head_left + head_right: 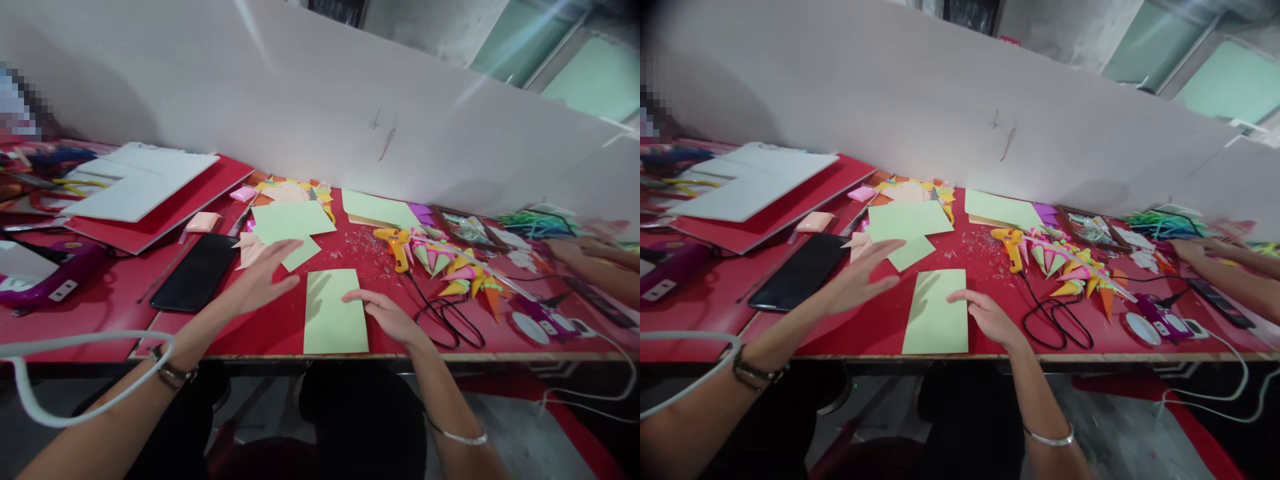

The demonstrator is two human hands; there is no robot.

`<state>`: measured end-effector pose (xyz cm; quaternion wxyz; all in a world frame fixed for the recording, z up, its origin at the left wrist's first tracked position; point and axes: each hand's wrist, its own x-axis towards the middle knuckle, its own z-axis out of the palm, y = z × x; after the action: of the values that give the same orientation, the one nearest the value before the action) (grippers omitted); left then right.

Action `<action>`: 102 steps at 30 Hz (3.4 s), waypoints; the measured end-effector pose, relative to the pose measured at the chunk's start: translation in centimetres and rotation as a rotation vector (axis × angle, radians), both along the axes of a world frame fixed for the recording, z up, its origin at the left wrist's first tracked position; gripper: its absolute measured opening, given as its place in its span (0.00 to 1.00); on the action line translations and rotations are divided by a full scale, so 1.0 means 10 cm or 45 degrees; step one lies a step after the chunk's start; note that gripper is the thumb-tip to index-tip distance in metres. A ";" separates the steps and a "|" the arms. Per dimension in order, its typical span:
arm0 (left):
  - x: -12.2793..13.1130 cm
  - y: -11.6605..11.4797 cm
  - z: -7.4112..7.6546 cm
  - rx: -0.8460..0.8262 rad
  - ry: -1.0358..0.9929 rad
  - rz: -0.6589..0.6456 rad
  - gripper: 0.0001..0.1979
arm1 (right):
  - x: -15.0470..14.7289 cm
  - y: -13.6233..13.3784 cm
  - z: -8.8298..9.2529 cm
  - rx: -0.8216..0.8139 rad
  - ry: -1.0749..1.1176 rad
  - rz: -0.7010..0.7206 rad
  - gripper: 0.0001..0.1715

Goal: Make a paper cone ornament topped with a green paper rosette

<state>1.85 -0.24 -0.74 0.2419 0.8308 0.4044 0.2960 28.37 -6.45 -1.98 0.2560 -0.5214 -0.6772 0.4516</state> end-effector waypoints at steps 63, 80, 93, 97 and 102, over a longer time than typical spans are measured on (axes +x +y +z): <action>0.32 -0.26 -0.45 0.153 0.631 -0.246 0.47 | -0.41 0.43 -0.26 0.851 -0.936 0.273 0.19; 0.30 -0.44 -0.40 0.200 0.724 -0.208 0.41 | -0.41 0.44 -0.27 0.812 -0.874 0.254 0.17; 0.24 -0.53 -0.38 0.186 0.740 -0.208 0.40 | -0.42 0.40 -0.28 0.807 -0.929 0.148 0.15; 0.22 -0.53 -0.38 0.174 0.727 -0.212 0.40 | -0.44 0.41 -0.27 0.824 -1.011 0.175 0.14; 0.21 -0.50 -0.36 0.161 0.744 -0.315 0.36 | -0.45 0.42 -0.28 0.872 -1.122 0.208 0.13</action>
<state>3.91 -5.28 -4.32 0.0976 0.9370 0.3334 0.0378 23.84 -2.24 -4.74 0.0680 -0.4938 -0.8662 -0.0360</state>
